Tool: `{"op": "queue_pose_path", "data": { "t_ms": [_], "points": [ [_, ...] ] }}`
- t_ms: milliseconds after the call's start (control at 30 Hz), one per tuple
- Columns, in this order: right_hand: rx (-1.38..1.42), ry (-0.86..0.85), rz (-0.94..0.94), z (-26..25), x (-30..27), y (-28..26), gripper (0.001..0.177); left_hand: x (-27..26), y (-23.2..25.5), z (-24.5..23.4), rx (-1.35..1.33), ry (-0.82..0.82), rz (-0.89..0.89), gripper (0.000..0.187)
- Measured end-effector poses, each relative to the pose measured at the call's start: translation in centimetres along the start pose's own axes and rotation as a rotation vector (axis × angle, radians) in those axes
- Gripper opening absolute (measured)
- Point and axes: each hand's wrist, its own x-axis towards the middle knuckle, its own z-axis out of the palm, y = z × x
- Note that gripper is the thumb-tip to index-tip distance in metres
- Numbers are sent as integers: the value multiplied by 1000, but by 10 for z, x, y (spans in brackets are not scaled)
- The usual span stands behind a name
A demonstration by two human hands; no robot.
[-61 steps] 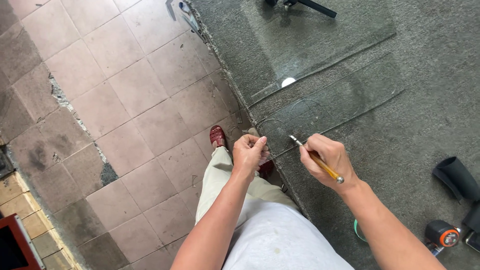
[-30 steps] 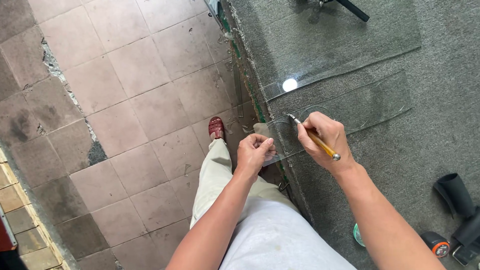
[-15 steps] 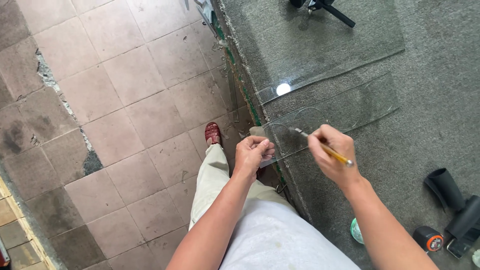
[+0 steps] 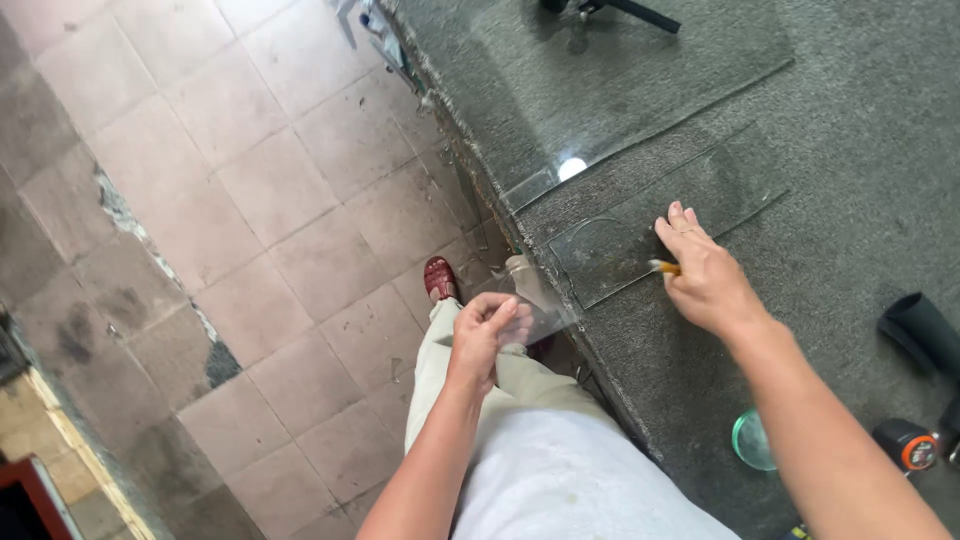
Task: Marking and scoring a glass pane using circular and straight glass cutters
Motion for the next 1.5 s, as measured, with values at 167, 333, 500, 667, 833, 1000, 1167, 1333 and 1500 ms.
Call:
{"op": "queue_pose_path", "data": {
  "t_ms": [167, 333, 500, 667, 833, 1000, 1167, 1333, 1500],
  "points": [
    [284, 291, 255, -62, -70, -43, 37, -39, 14, 39, 187, -115, 47, 15],
    [416, 538, 682, -74, -170, -50, 37, -48, 8, 122, 308, -253, -110, 27],
    [755, 636, 992, -40, -217, -56, 18, -54, -21, 171, 225, -256, -290, 20],
    [704, 750, 975, 34, -246, -55, 10, -33, -59, 167, 530, -270, -264, 34],
    [474, 789, 868, 60, -246, -72, 8, -52, -3, 169, 2114, -397, 495, 44],
    [555, 932, 898, 48, -226, -88, 6, -32, 24, 163, 1909, -531, 759, 32],
    [579, 982, 851, 62, -207, -94, 6, -14, 7, 186, 1956, -627, 875, 35],
    [475, 1008, 745, 68, -196, -91, 16, -2, -16, 218, 2117, -743, 1011, 58],
    [430, 994, 693, 82, -193, -89, 16, 3, -35, 231, 2202, -787, 974, 73]
  ]
}}
